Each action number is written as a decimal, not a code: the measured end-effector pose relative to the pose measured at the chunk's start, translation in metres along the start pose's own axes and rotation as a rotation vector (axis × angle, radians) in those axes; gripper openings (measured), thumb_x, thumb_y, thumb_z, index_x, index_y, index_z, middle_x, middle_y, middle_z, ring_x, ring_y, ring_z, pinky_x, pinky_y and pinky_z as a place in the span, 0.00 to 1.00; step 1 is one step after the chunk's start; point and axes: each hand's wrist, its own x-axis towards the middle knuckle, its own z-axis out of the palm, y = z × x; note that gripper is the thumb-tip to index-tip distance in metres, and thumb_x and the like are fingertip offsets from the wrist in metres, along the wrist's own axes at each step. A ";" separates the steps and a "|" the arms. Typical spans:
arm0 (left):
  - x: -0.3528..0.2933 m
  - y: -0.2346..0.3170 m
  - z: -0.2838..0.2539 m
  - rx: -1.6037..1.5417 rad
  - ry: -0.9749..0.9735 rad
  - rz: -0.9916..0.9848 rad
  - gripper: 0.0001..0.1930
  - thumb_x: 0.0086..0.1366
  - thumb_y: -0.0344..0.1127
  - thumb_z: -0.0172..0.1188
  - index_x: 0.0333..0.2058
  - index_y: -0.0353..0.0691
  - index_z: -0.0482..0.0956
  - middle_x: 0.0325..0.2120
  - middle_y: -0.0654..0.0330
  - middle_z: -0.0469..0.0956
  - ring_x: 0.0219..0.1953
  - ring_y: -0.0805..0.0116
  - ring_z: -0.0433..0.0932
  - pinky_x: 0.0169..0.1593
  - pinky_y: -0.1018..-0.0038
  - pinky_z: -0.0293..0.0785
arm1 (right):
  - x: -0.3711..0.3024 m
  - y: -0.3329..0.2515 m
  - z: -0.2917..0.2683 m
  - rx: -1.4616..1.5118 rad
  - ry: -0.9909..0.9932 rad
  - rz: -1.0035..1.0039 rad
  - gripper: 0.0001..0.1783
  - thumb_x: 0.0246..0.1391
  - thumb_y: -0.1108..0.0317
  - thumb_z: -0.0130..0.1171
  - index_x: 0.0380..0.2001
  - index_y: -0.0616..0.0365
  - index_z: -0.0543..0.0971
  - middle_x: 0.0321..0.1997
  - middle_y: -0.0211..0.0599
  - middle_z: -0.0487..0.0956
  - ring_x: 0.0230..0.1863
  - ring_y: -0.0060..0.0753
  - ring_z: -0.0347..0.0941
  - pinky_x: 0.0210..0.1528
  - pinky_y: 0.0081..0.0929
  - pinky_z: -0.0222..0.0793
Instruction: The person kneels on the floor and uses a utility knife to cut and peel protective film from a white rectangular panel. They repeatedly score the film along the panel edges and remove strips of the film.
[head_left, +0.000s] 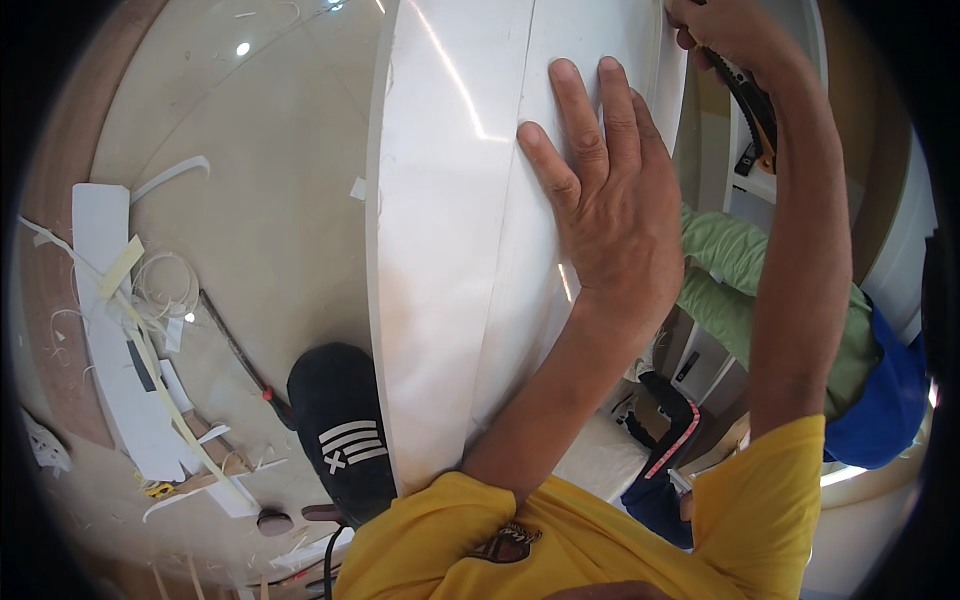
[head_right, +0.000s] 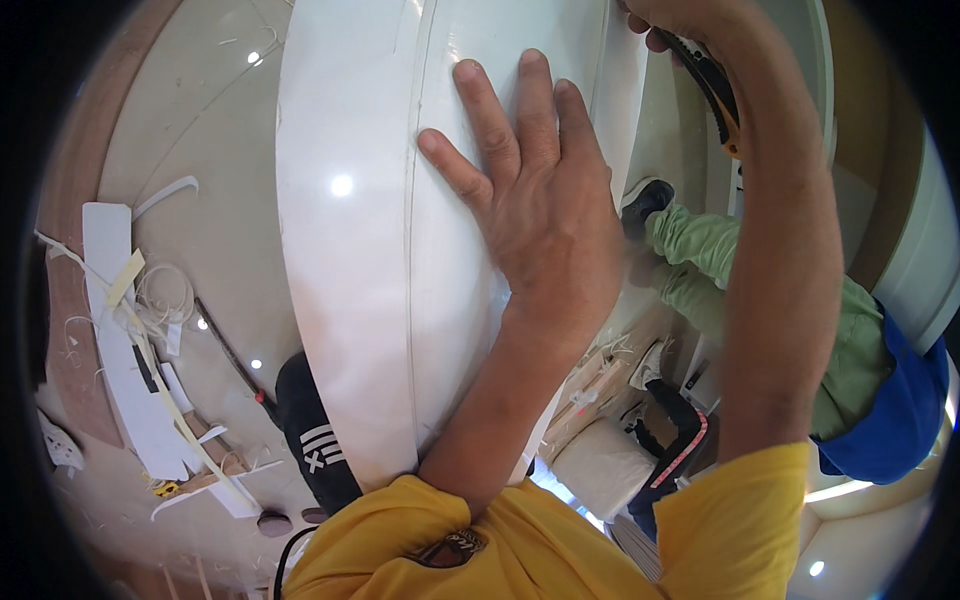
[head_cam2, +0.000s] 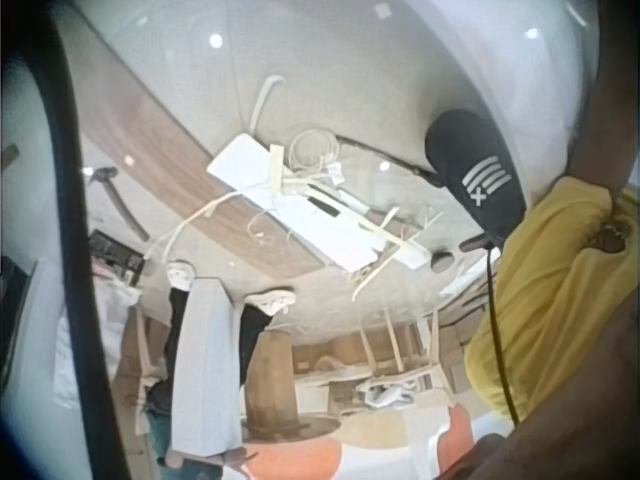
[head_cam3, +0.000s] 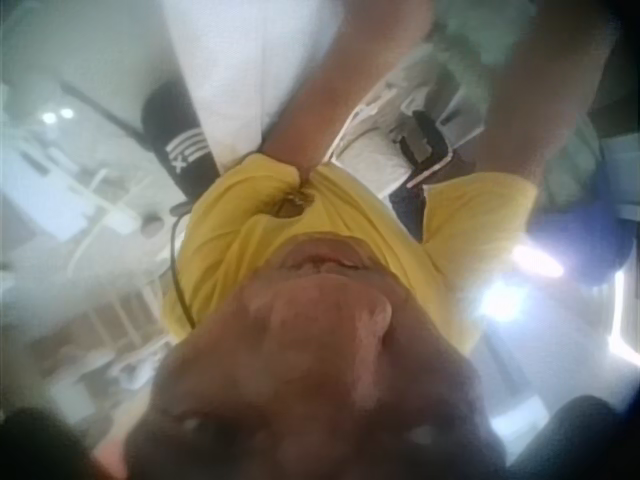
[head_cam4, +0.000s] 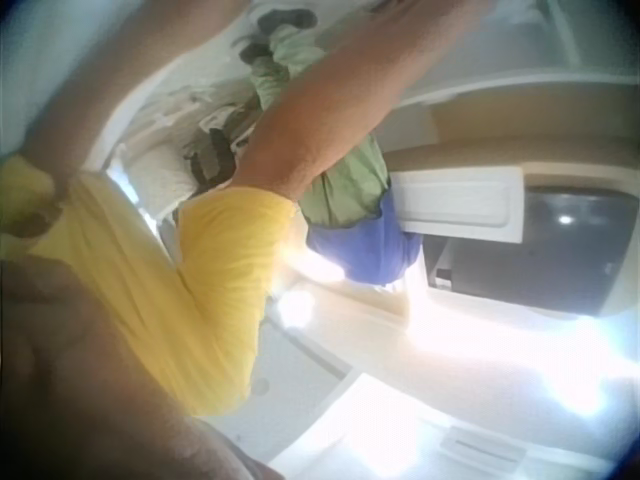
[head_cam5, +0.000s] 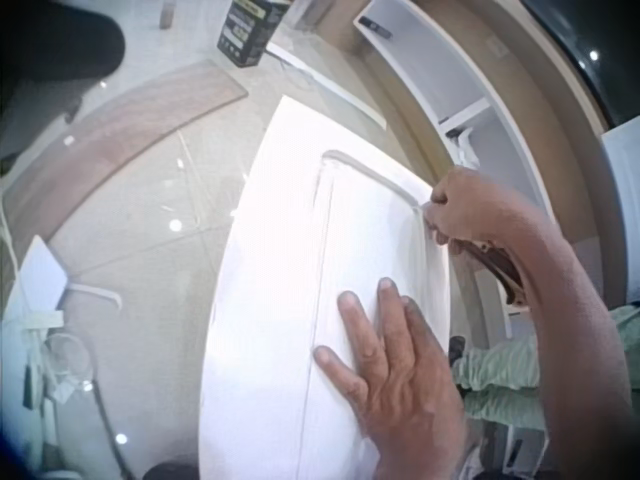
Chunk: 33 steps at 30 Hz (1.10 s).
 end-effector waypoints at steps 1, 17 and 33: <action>0.001 0.000 0.001 0.030 0.026 -0.006 0.19 0.62 0.27 0.59 0.52 0.31 0.83 0.67 0.53 0.69 0.78 0.41 0.46 0.75 0.37 0.22 | 0.009 -0.005 -0.002 -0.077 -0.048 0.010 0.13 0.57 0.68 0.57 0.32 0.66 0.87 0.28 0.46 0.87 0.25 0.37 0.84 0.32 0.38 0.79; -0.004 -0.001 -0.005 -0.078 -0.109 0.022 0.28 0.62 0.27 0.65 0.61 0.29 0.74 0.71 0.51 0.59 0.79 0.36 0.35 0.71 0.28 0.20 | 0.008 0.082 0.034 0.196 0.430 -0.188 0.20 0.64 0.51 0.64 0.39 0.61 0.84 0.19 0.30 0.77 0.21 0.22 0.72 0.29 0.30 0.68; 0.000 0.000 -0.001 -0.166 0.038 0.027 0.20 0.60 0.21 0.57 0.52 0.22 0.79 0.67 0.44 0.68 0.78 0.34 0.43 0.73 0.33 0.16 | 0.023 0.035 0.011 -0.149 0.446 -0.682 0.11 0.52 0.68 0.68 0.32 0.67 0.82 0.32 0.58 0.82 0.38 0.61 0.80 0.41 0.48 0.73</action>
